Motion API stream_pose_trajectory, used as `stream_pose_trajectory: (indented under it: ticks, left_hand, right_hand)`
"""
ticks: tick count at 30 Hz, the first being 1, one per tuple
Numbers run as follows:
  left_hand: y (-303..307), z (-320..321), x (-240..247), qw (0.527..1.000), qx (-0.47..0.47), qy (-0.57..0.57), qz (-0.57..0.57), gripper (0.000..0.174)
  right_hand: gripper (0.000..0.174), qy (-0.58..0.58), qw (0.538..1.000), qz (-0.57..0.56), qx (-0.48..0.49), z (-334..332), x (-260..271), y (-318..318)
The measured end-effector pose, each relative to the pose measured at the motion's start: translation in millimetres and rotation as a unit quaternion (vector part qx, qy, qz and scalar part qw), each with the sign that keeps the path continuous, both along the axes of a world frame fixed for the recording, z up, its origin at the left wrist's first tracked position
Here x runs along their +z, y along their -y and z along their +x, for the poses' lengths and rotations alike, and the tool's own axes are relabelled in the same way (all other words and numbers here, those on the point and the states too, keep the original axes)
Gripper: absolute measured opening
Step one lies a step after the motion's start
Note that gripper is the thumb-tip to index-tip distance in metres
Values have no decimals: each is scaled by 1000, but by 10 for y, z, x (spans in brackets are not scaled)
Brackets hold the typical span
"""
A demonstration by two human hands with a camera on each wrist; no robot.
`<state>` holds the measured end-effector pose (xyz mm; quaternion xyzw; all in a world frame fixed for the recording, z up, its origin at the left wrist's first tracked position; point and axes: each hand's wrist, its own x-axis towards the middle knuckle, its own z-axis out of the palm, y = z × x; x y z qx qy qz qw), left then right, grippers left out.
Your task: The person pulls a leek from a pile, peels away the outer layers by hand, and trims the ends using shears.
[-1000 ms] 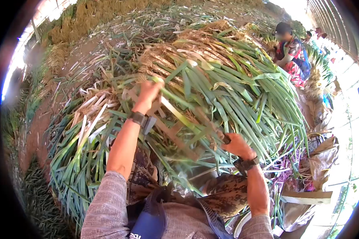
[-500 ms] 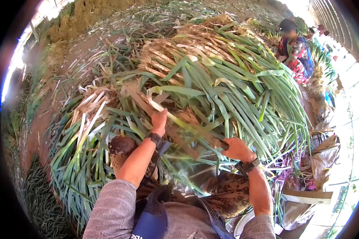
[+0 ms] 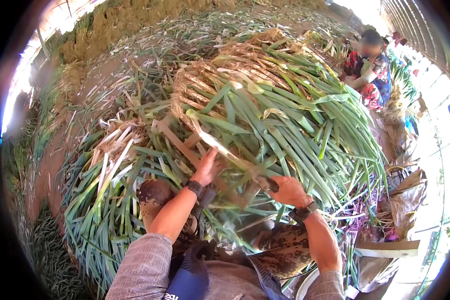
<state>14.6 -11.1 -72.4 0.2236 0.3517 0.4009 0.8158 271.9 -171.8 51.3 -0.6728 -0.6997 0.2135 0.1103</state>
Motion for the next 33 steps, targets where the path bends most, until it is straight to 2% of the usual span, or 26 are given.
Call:
stream_pose_trajectory:
  ticks: [1,5,8,11,15,17,20,21,24,26,27,29,32,33]
  left_hand:
    - [24,-22,15,999,-38,4,15,42]
    - [123,44,-143,998,-34,38,34,51]
    - [187,52,-123,994,-72,68,45,49]
    - [301,87,-12,996,-76,37,30,46]
    - [358,121,-173,991,-95,63,67,40]
    - [435,179,-31,997,-41,58,31,33]
    - [247,115,-528,998,-28,55,4,35]
    - [221,81,-495,998,-29,56,2,35]
    - [7,-76,-145,991,113,70,-33,38]
    - [-238,-201,-248,969,221,107,4,36]
    - [-322,-245,-229,968,225,107,6,36]
    - [-445,-302,-184,951,283,124,5,32]
    - [-509,-352,-189,964,251,87,28,32]
    - [-497,-354,-134,969,225,99,23,34]
  right_hand:
    - [31,-21,1000,12,6,-21,-3,-4]
    - [30,-2,1000,16,9,-170,-8,-162]
    - [30,12,1000,22,17,-241,-95,-340]
    - [29,5,1000,21,20,-403,-6,-507]
    - [30,16,998,-14,59,-508,-14,-608]
    - [30,37,998,42,27,-456,-160,-660]
    - [30,9,998,-12,58,-512,67,-585]
    - [30,9,998,-14,57,-492,85,-560]
    - [32,-2,999,-48,0,-211,107,-425]
    - [38,14,998,-57,6,26,19,-285]
    - [38,14,998,-57,10,71,50,-213]
    - [40,8,983,-180,24,101,151,-44]
    - [43,-18,983,-179,19,143,102,133]
    - [36,-10,988,-147,37,151,90,157]
